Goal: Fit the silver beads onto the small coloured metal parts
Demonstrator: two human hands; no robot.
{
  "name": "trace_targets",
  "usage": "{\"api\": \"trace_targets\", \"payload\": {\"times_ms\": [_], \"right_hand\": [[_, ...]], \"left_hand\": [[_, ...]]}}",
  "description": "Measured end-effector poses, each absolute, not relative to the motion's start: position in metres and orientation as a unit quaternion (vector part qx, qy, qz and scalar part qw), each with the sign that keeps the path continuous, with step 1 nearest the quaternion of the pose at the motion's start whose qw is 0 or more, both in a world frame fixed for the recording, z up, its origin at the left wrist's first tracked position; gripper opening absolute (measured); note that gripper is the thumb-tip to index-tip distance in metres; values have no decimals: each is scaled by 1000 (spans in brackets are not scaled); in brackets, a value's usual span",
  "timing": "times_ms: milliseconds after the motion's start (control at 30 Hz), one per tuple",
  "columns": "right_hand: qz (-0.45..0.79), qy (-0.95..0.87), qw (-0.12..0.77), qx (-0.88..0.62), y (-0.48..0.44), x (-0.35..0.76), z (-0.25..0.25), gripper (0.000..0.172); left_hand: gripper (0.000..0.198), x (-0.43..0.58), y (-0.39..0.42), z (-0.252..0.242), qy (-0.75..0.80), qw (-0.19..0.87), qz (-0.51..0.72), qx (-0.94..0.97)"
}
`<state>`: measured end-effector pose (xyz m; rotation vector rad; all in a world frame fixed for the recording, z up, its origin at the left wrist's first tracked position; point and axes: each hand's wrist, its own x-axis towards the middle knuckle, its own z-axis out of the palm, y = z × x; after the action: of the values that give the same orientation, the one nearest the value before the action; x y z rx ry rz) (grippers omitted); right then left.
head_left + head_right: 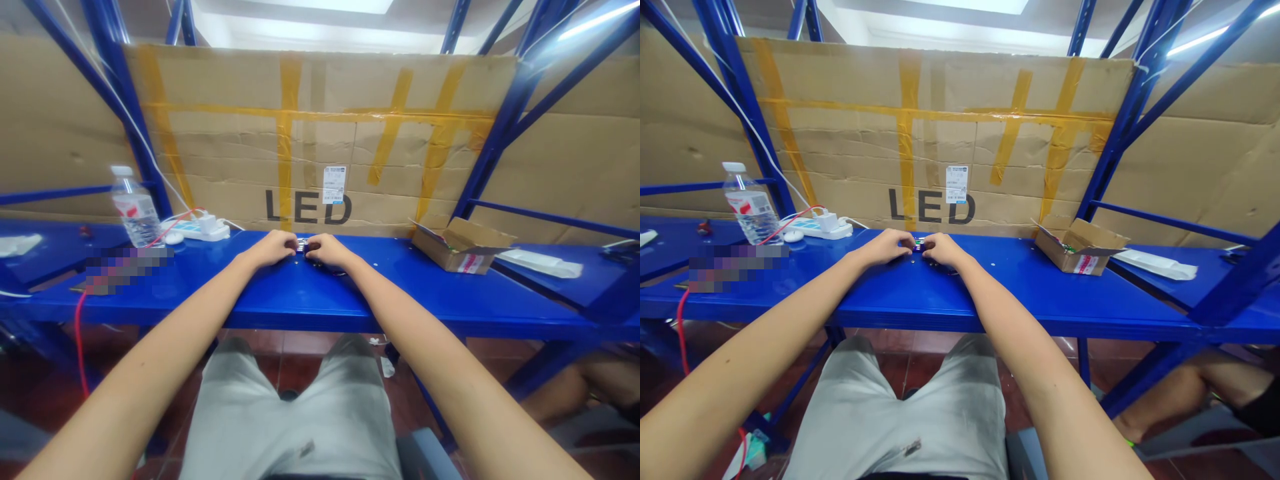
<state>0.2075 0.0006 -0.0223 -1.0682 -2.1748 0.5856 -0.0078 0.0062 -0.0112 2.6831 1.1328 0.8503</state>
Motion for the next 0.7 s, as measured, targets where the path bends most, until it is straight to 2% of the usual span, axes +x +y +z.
{"api": "trace_targets", "payload": {"times_ms": [100, 167, 700], "right_hand": [[232, -822, 326, -406, 0, 208, -22, 10], [233, -822, 323, -407, -1, 208, -22, 12], [212, -827, 310, -418, 3, 207, -23, 14]], "left_hand": [[10, 0, 2, -11, 326, 34, 387, 862], [9, 6, -1, -11, 303, 25, 414, 858], [8, 15, -2, -14, 277, 31, 399, 874]]}}
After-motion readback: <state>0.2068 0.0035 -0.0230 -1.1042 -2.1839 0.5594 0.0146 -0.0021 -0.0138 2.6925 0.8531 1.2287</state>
